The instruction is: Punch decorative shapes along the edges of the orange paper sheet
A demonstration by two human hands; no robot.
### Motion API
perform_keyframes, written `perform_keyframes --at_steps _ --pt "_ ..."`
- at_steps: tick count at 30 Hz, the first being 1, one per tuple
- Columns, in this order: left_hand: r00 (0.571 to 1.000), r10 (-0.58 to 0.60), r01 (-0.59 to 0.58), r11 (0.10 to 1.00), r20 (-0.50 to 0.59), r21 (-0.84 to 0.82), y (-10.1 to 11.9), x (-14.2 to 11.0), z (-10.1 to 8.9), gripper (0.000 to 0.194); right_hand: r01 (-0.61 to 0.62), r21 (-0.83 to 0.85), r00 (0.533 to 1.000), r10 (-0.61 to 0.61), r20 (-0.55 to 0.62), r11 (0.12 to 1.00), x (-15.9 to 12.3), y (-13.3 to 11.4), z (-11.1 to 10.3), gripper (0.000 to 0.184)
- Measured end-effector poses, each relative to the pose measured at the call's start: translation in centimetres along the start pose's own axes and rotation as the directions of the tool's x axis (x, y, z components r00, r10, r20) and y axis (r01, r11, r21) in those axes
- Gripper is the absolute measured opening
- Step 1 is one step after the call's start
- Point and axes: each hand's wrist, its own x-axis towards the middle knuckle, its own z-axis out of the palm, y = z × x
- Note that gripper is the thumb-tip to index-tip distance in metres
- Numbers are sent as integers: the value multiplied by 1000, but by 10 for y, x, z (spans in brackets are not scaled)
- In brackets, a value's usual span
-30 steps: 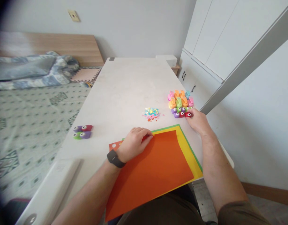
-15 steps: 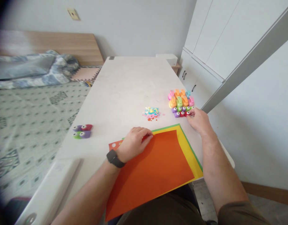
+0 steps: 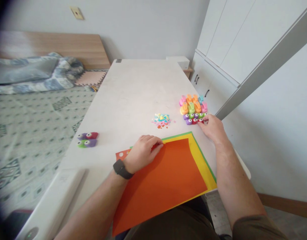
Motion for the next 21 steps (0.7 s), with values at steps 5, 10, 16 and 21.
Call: perform_keyframes --at_steps 5,10,16,21 --pt "1000 1 -1 1000 7 4 0 0 -1 12 1 59 999 -3 36 998 -3 -1 0 40" --pt "1000 1 -1 1000 3 -2 0 0 -1 12 73 -64 995 -68 72 995 0 0 -1 39" --pt "1000 4 -4 1000 3 0 0 0 0 12 42 -81 996 -35 86 996 1 -3 -3 32" --pt "1000 5 -5 1000 4 2 1 0 -1 12 -3 -53 997 7 71 999 -1 -2 -2 36"
